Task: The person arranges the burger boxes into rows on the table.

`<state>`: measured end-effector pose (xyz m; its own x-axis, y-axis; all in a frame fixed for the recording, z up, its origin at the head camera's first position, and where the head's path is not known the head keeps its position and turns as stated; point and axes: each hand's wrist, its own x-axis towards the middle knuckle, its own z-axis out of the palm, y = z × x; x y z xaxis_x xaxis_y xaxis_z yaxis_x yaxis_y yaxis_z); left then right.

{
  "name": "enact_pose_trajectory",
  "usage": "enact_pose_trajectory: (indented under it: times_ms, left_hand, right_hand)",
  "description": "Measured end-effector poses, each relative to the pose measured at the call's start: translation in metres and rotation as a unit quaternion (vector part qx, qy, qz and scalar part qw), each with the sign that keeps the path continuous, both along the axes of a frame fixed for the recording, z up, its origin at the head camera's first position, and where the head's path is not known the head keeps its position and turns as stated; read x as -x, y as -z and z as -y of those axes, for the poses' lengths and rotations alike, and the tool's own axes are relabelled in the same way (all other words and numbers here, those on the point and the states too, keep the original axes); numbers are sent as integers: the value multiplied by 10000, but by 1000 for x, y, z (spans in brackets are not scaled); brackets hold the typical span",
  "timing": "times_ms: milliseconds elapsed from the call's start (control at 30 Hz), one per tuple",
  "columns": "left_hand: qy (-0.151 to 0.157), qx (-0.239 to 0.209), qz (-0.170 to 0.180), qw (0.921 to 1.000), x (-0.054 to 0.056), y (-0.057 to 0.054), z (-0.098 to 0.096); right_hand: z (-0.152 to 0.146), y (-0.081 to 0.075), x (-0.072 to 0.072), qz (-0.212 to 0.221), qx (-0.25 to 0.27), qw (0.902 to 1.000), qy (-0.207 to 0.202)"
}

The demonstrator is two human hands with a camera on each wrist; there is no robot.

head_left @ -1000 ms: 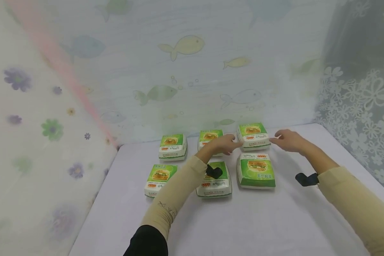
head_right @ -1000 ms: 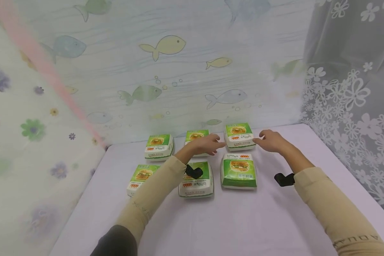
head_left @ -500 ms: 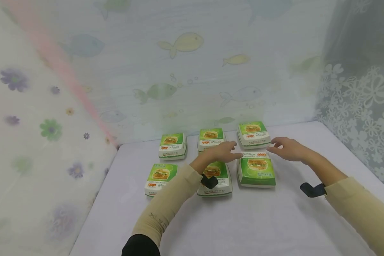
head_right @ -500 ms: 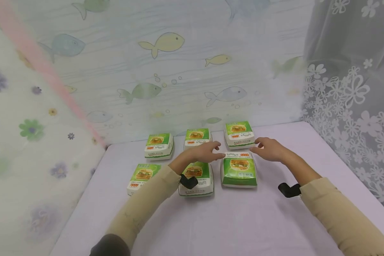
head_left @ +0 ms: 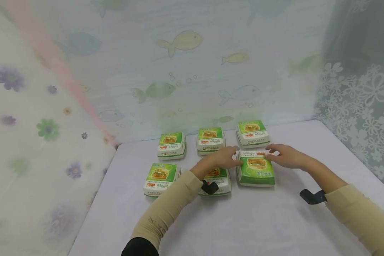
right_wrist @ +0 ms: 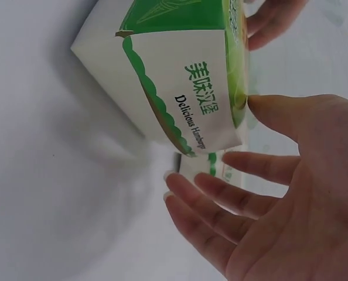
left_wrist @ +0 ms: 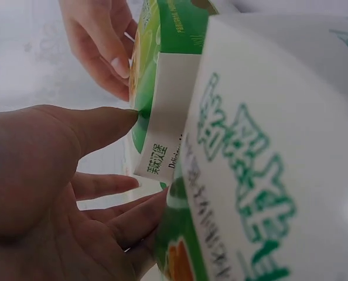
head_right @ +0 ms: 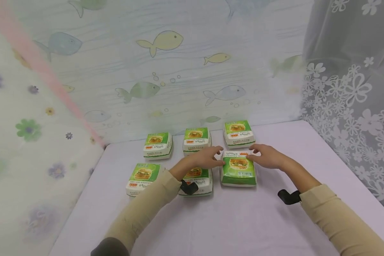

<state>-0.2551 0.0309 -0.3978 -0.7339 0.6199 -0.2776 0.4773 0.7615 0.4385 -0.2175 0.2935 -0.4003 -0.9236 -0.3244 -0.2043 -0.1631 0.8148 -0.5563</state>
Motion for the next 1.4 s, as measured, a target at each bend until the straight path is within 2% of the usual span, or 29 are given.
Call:
enact_pose_trajectory:
  times_ms: [333,533,667,800,1000,1100,1300,1400]
  left_hand:
    - [148,-185,-33,9997,6,3,-6]
    - [247,-116,-73,9996,12,1,-12]
    - [281,-69,-120,9995,12,0,-13]
    - [69,-157,-79,9998,4,-3,-9]
    - [-307,-550,143,9979,-14,-12,-9]
    - [-407,-612,212,9971,-22,-17,-11]
    - [-691,-424,357,9961,-30,-13,-16]
    - [-762,-482,412,9951,-32,-11,-19]
  right_hand:
    - [-1,5,0,104,138,9998,-48]
    - [-3,7,-3,102,165,9998,14]
    - [-4,6,-6,59,173,9998,11]
    - [-4,3,-7,12,115,9999,11]
    - [-3,-3,-6,-163,126,9998,-8]
    - [-1,-5,-5,-185,131,9997,-30]
    - [2,-3,-5,-115,77,9999,-18]
    - [2,-1,-5,-122,39,9999,-41]
